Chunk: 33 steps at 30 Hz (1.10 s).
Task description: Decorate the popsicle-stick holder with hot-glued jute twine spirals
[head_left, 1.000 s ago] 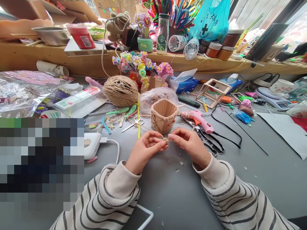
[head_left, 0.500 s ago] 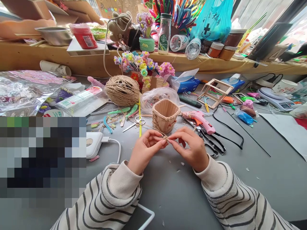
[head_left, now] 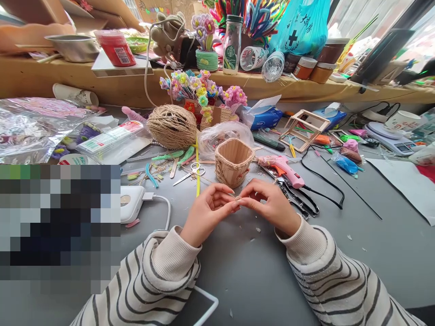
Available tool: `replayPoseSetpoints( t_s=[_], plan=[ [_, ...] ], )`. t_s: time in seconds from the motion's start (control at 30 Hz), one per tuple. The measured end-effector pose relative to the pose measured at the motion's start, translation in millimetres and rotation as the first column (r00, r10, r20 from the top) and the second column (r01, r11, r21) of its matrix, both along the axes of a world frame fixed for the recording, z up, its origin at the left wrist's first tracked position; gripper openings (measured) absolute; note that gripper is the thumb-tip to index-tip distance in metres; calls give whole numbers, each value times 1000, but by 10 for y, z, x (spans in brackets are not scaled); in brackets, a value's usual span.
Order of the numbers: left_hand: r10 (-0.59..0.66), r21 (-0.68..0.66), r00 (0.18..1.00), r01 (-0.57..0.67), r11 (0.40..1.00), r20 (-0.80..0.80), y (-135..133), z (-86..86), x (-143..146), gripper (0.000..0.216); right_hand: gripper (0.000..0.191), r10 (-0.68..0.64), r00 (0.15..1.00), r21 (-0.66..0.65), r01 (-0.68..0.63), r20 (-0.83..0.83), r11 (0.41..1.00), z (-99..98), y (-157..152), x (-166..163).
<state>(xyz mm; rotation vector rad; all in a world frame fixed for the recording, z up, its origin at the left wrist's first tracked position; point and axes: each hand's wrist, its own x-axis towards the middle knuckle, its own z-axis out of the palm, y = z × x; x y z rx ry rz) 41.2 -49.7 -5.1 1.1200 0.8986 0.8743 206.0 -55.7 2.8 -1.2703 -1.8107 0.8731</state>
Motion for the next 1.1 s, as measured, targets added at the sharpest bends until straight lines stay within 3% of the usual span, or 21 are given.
replayPoseSetpoints(
  t_s=[0.23, 0.53, 0.67, 0.77, 0.97, 1.1],
  plan=[
    [-120, -86, 993, 120, 989, 5, -19, 45, 10, 30, 26, 160, 987, -252, -160, -20, 955, 74, 32, 108],
    [-176, -113, 984, 175, 978, 0, 5, 77, -4, 26, 28, 254, 965, -190, -238, 65, 953, 84, 50, 113],
    [-175, -117, 985, 174, 978, -4, 18, 76, -4, 24, 22, 304, 938, -74, -295, 169, 953, 53, 58, 116],
    [-132, -113, 991, 133, 985, 13, 25, 63, -8, 23, 17, 258, 948, 19, -266, 184, 964, -1, 46, 68],
    [-18, -57, 1000, 16, 998, -22, 34, 30, -10, 19, 16, 12, 997, 121, -21, 76, 992, -122, -4, -107],
    [4, -25, 999, -5, 1000, -49, 31, 30, 5, 15, 16, -79, 997, 155, 77, 12, 985, -148, -34, -177]
  ],
)
